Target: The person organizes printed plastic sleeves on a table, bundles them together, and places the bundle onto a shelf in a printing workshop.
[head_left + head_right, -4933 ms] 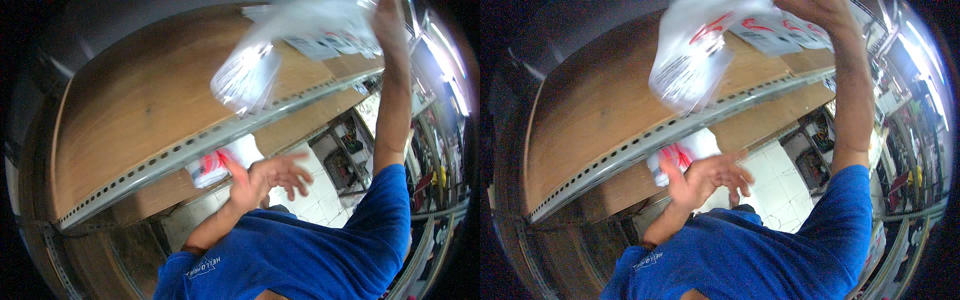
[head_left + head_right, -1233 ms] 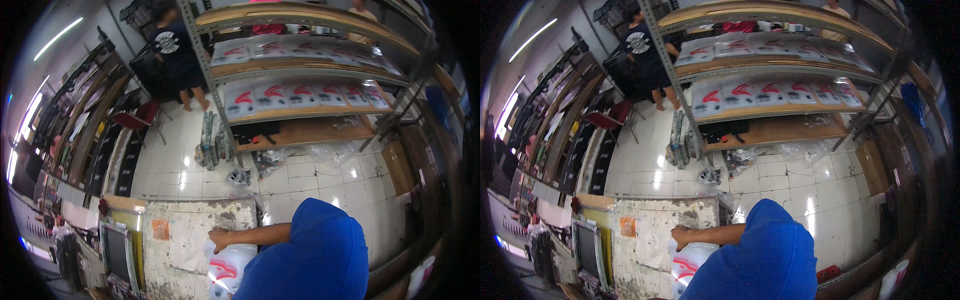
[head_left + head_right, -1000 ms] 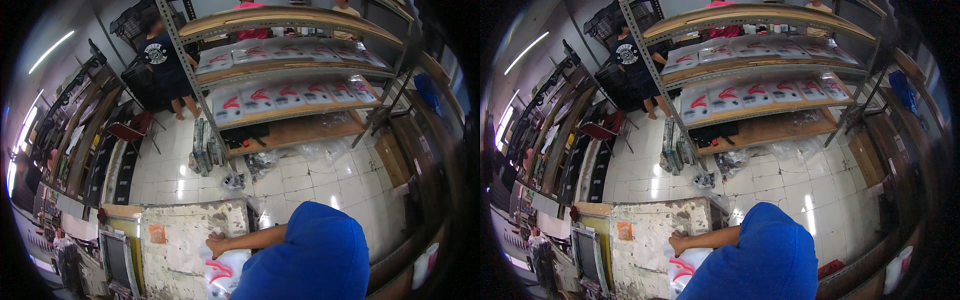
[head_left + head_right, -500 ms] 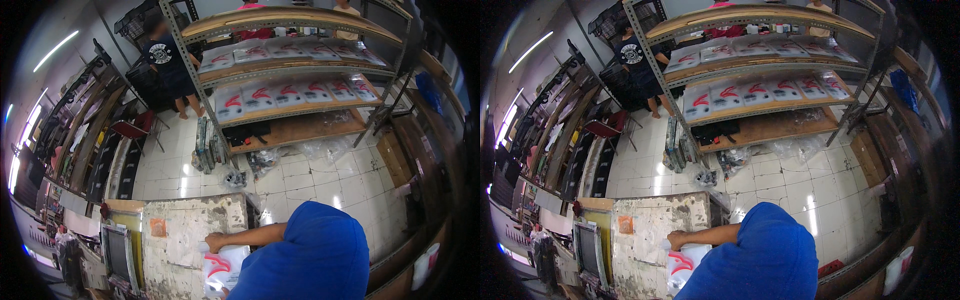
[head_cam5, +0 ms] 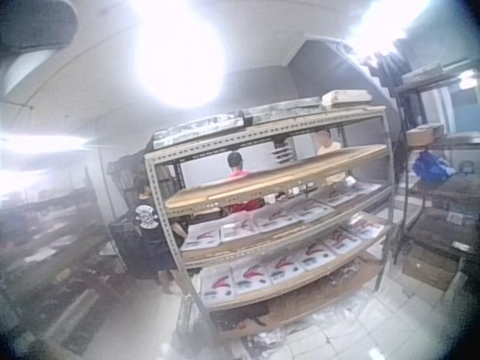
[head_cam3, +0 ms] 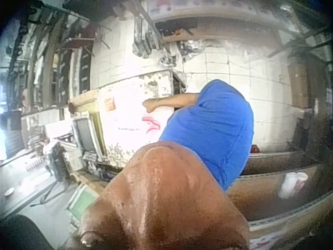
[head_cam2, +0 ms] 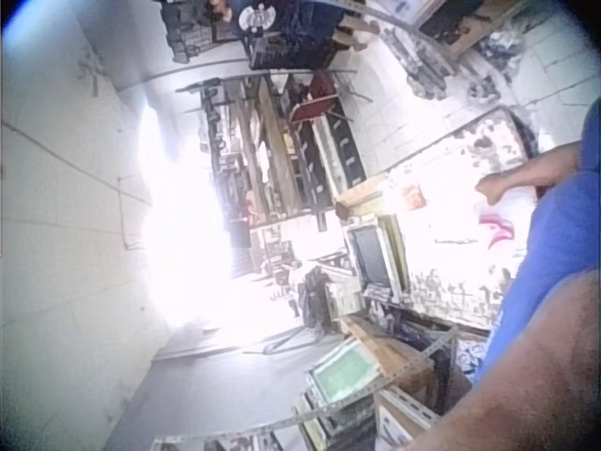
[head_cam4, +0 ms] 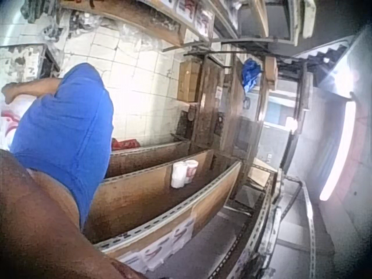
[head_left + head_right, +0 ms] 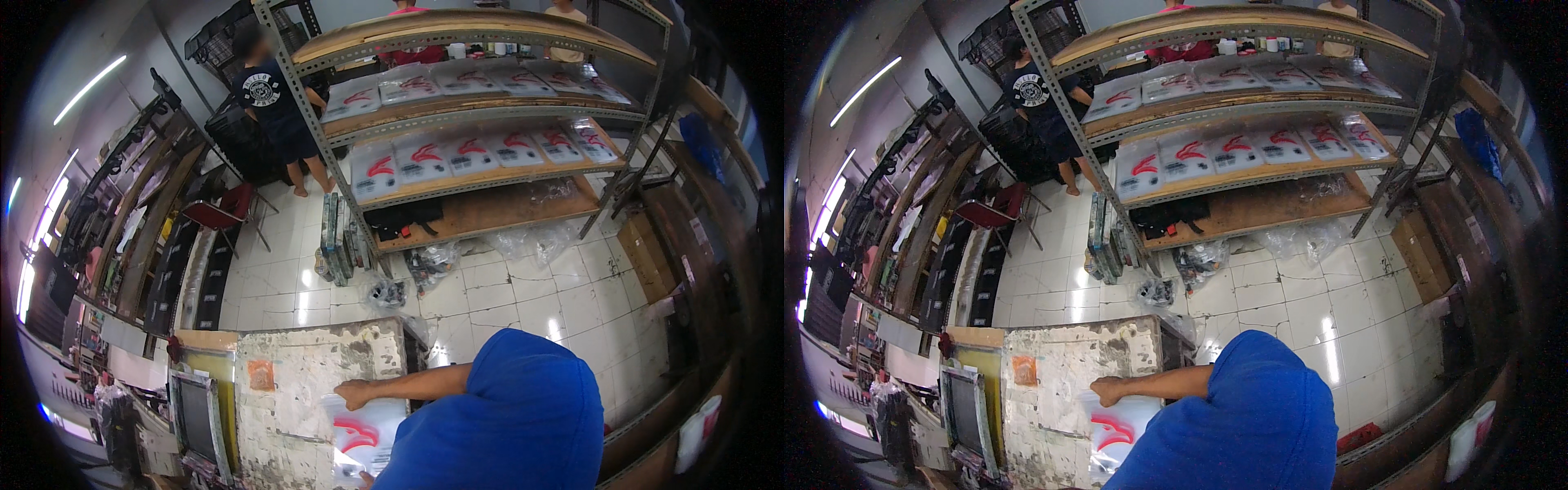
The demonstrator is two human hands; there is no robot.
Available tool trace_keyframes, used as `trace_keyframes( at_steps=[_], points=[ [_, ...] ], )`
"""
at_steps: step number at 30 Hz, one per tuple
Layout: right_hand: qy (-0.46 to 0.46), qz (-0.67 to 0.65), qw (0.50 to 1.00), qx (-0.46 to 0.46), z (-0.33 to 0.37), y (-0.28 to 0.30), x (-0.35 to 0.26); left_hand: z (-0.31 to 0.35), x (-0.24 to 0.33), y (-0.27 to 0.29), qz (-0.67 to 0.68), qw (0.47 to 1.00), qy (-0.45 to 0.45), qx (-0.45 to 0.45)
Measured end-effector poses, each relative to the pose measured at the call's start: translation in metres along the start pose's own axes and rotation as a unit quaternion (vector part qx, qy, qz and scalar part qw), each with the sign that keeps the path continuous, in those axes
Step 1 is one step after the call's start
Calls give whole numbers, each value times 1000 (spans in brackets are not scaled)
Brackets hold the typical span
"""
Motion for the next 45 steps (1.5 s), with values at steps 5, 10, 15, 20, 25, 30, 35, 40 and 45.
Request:
trace_keyframes(
  at_steps=[5,10,15,20,25,30,35,40,45],
  points=[
    [111,-120,985,62,5,51,-58,1,1,9,13,1000,1,23],
    [250,-195,937,145,0,57,-63,14,-4,51,59,995,-8,78],
    [234,-89,960,129,4,39,2,14,-41,97,13,972,11,236],
    [124,-109,975,149,13,26,-8,29,-34,93,-22,968,-107,224],
    [115,-216,955,166,3,19,3,31,-22,88,-54,952,-128,272],
    [143,-211,949,183,-3,38,-25,28,-11,85,-19,956,-157,249],
    [63,-120,985,105,-36,66,-30,8,-1,92,-38,981,-68,179],
    [-35,-31,998,-44,-76,64,8,-32,-22,84,-39,991,45,117],
    [-42,-7,998,-43,-82,51,43,-50,-39,71,-78,984,68,144]
  ],
)
Point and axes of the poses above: each hand's wrist, its own z-axis away from the middle knuckle, its own y-axis out of the back of the hand, x = y × z, the point moved 4 cm from there along -z, towards the middle knuckle, and after that the axes turned 13 degrees about y, right-handed, at the moved point
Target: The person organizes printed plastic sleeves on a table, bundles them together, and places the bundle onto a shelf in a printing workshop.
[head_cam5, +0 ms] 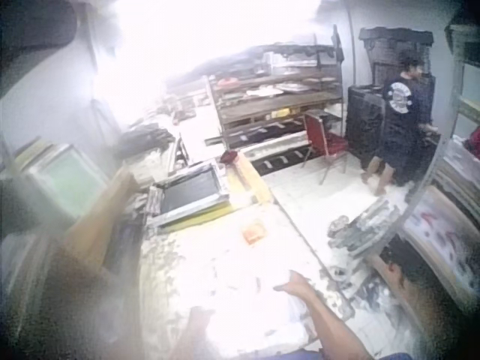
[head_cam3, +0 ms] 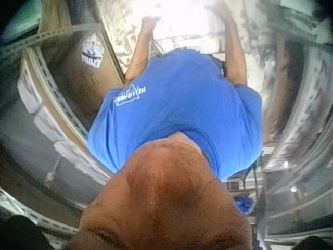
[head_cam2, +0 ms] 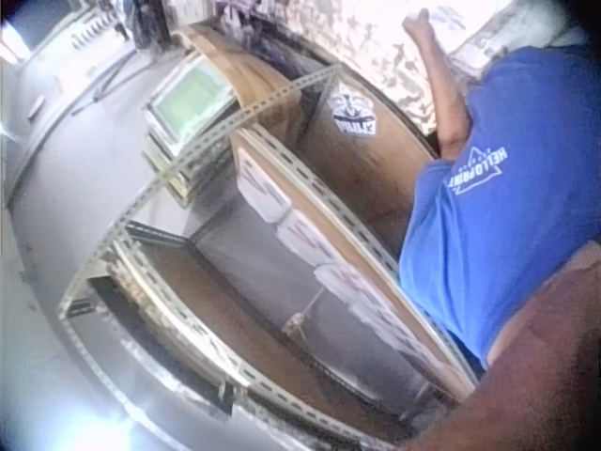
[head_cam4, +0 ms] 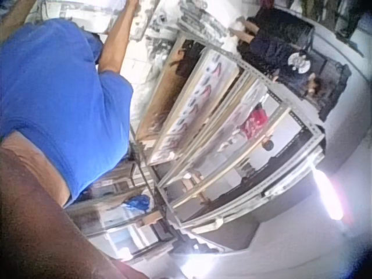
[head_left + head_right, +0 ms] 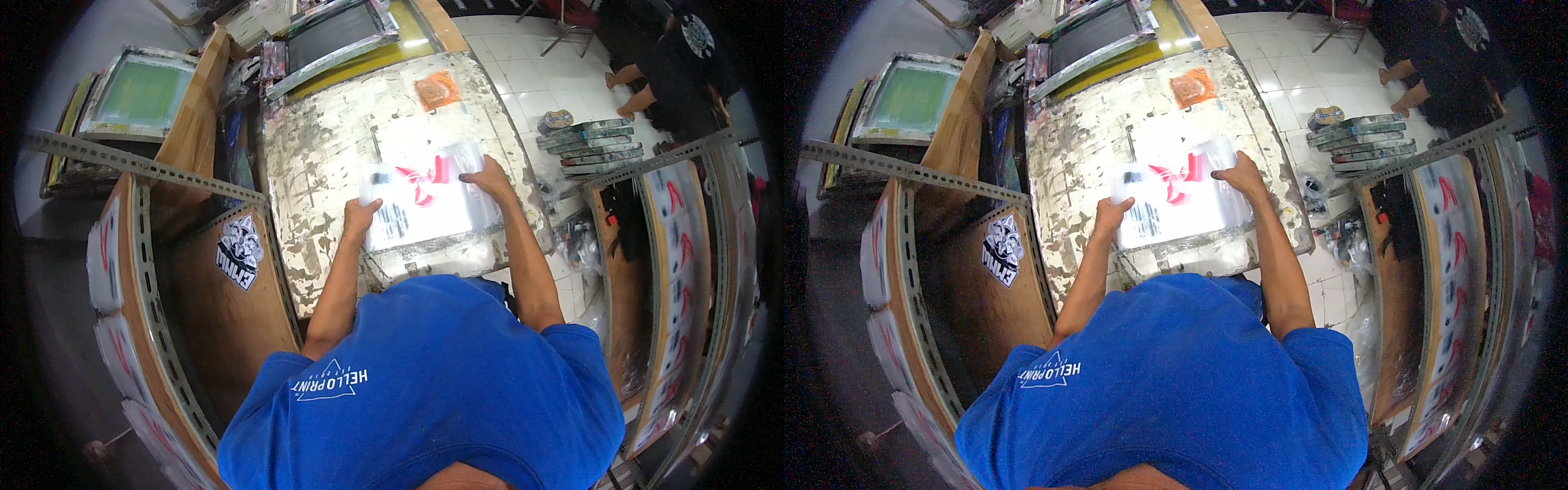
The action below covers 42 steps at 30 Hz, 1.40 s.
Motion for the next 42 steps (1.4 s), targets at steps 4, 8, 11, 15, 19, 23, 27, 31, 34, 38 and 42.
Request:
trace_keyframes(
  at_steps=[4,8,11,15,19,23,27,31,34,38,42],
  points=[
    [-2,-1,1000,-28,-9,-5,8,-11,-15,4,36,999,3,-12],
    [12,-57,998,-27,-24,0,0,-10,7,3,19,1000,12,3],
    [18,-77,996,-39,-46,4,-8,-19,24,3,0,1000,14,-1],
    [12,-77,996,-37,-60,9,-3,-31,38,-8,3,999,-47,1],
    [4,-80,995,-50,-63,7,9,-5,55,-8,-158,967,-118,162],
    [-11,-56,998,-33,-64,7,12,45,70,-2,-335,895,-255,145],
    [6,-66,997,-40,-62,7,4,53,36,-8,-399,873,-269,79],
    [4,9,1000,-24,-56,19,-3,46,22,-13,-386,881,-263,77],
    [32,229,972,46,-41,32,-45,45,22,-13,-382,888,-243,85],
    [232,270,923,148,-16,2,-96,48,23,-10,-387,888,-230,92],
    [358,274,892,-8,21,-71,-115,45,25,-15,-378,887,-251,84]
  ],
)
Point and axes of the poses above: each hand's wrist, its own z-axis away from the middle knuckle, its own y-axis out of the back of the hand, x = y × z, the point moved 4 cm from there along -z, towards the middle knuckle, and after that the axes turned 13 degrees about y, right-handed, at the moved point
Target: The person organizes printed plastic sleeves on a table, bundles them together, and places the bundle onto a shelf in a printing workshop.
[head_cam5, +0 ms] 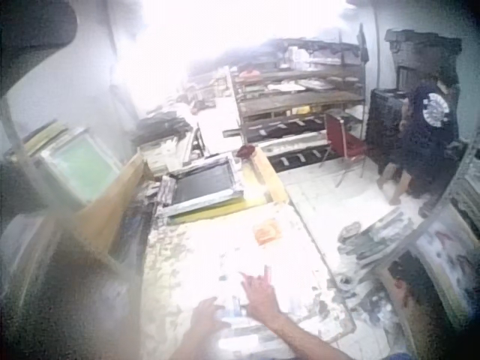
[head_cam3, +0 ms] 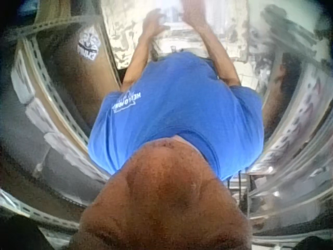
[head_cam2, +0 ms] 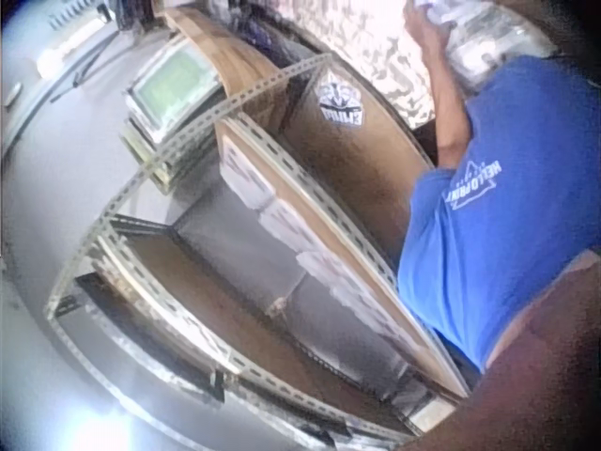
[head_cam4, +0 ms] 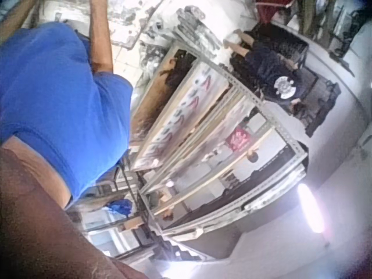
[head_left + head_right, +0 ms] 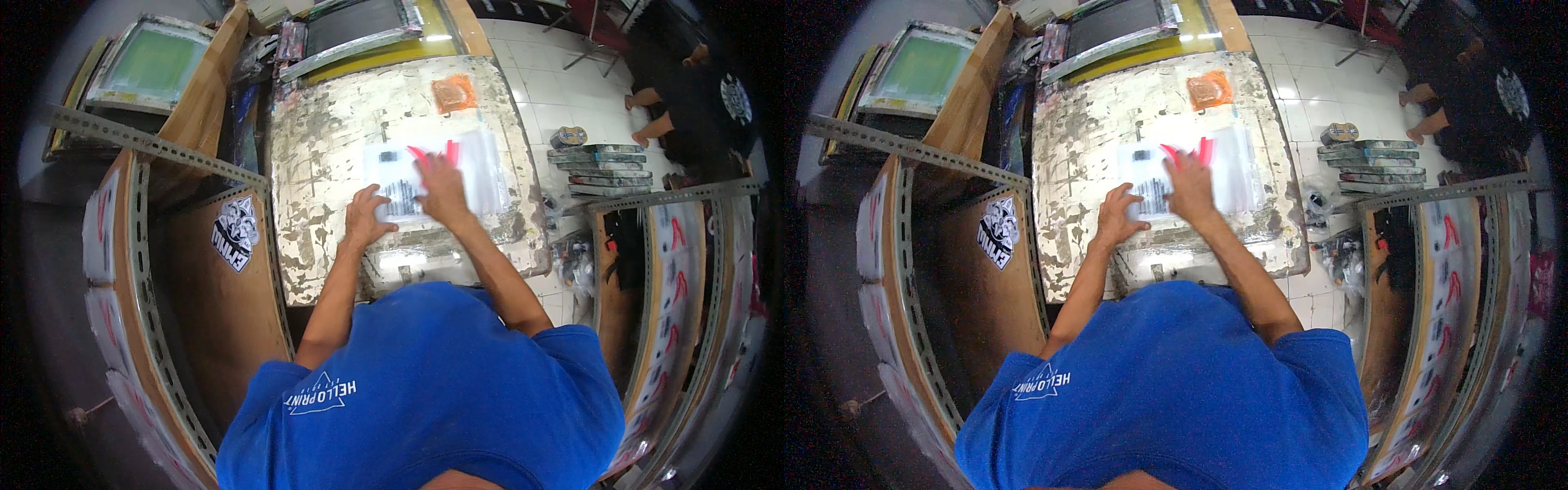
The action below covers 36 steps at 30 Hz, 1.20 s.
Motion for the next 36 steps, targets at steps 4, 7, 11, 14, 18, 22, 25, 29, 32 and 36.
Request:
trace_keyframes(
  at_steps=[4,7,11,14,18,22,25,29,32,36],
  points=[
    [8,-5,992,-125,9,-32,-21,-3,-6,-4,18,999,-12,24],
    [-20,1,984,-177,19,-39,-9,-4,-9,-7,20,999,-12,28],
    [-77,0,981,-181,29,-22,22,0,-6,-7,29,999,-13,40],
    [-85,-24,981,-176,31,-14,41,-3,-6,-7,17,999,-4,38],
    [-68,-29,976,-203,16,-15,50,-1,-1,-5,-4,1000,9,6],
    [-22,41,996,-74,-16,-17,69,15,31,4,-12,997,-31,76],
    [-11,23,998,-64,-49,-18,82,18,52,-9,-19,994,-59,86],
    [7,8,996,-84,-68,-34,97,12,76,-30,3,995,-92,46],
    [15,2,993,-119,-72,-44,96,13,81,-35,-12,995,-92,47],
    [19,-33,987,-157,-74,-47,93,10,79,-41,14,996,-77,49]
  ],
)
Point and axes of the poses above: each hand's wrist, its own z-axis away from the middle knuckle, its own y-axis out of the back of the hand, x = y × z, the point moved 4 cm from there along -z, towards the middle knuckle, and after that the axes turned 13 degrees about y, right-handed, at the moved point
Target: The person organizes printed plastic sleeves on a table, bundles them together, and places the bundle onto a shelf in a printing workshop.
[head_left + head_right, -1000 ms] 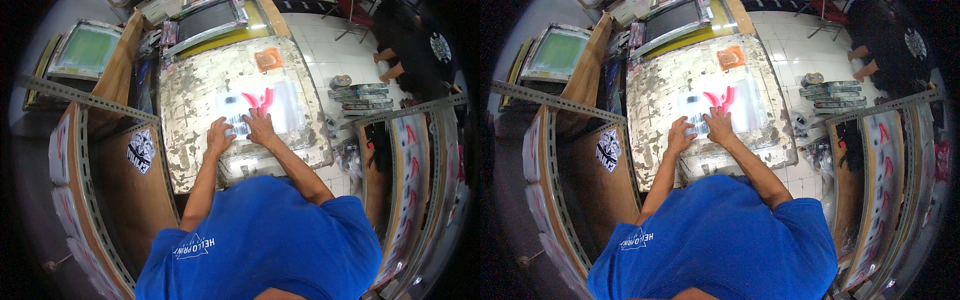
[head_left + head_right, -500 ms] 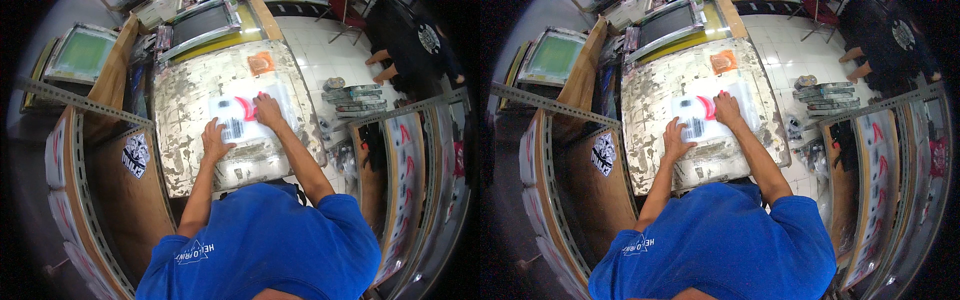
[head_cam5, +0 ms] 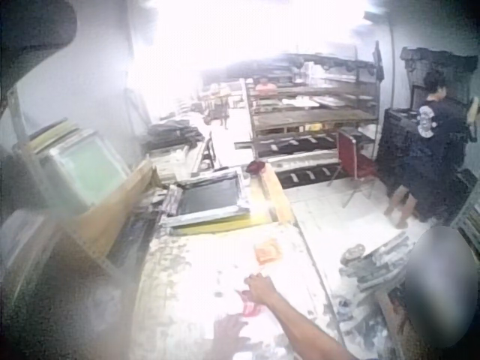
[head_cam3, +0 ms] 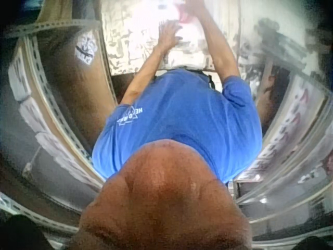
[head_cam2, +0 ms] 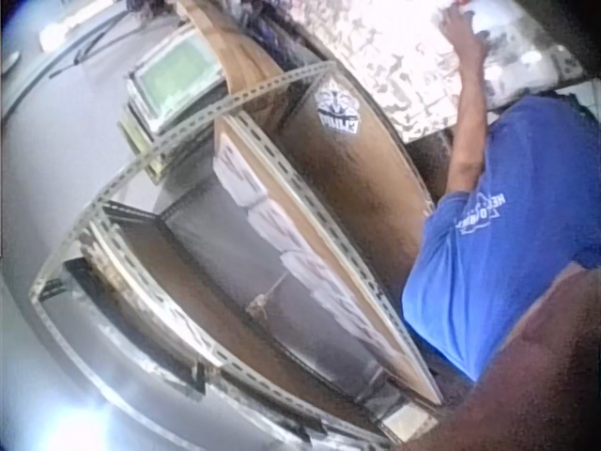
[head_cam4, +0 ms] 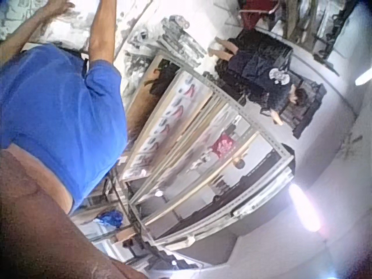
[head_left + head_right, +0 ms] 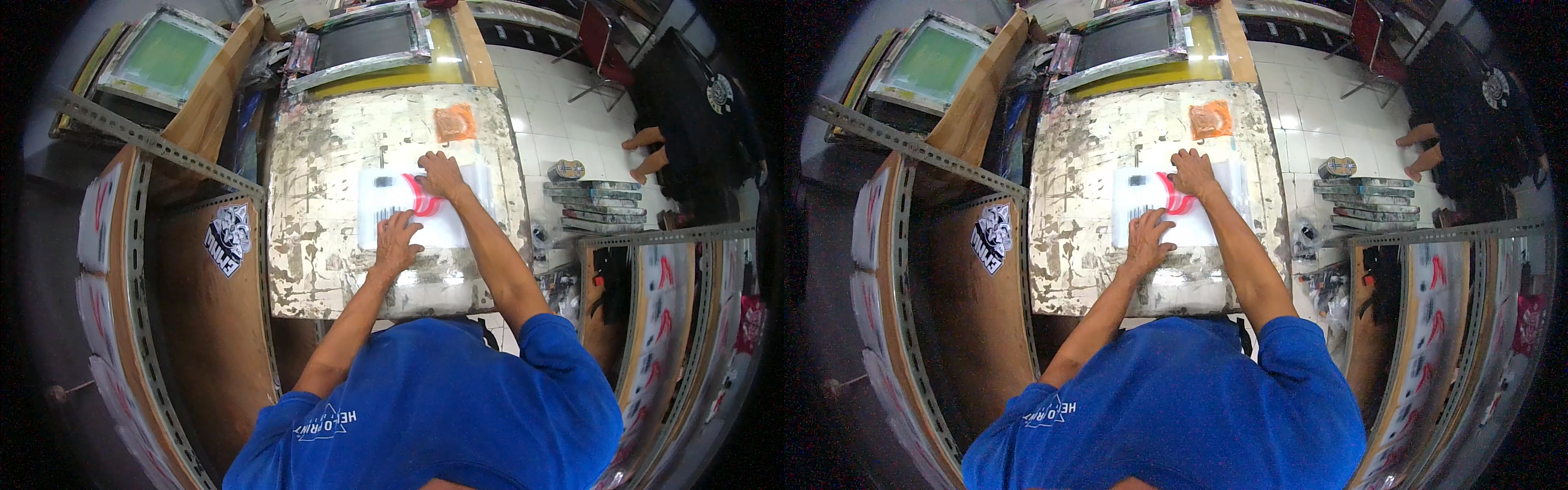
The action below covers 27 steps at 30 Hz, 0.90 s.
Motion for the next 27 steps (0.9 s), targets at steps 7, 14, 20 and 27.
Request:
trace_keyframes(
  at_steps=[7,14,20,27],
  points=[
    [11,5,1000,23,4,10,0,0,1,-5,-5,1000,-7,28],
    [63,5,993,98,47,29,-64,23,-9,22,-11,989,110,94],
    [82,-53,993,69,70,-13,-79,47,-38,14,-23,972,205,113],
    [72,0,996,45,76,-10,-80,52,-34,23,-13,976,199,88]
  ],
)
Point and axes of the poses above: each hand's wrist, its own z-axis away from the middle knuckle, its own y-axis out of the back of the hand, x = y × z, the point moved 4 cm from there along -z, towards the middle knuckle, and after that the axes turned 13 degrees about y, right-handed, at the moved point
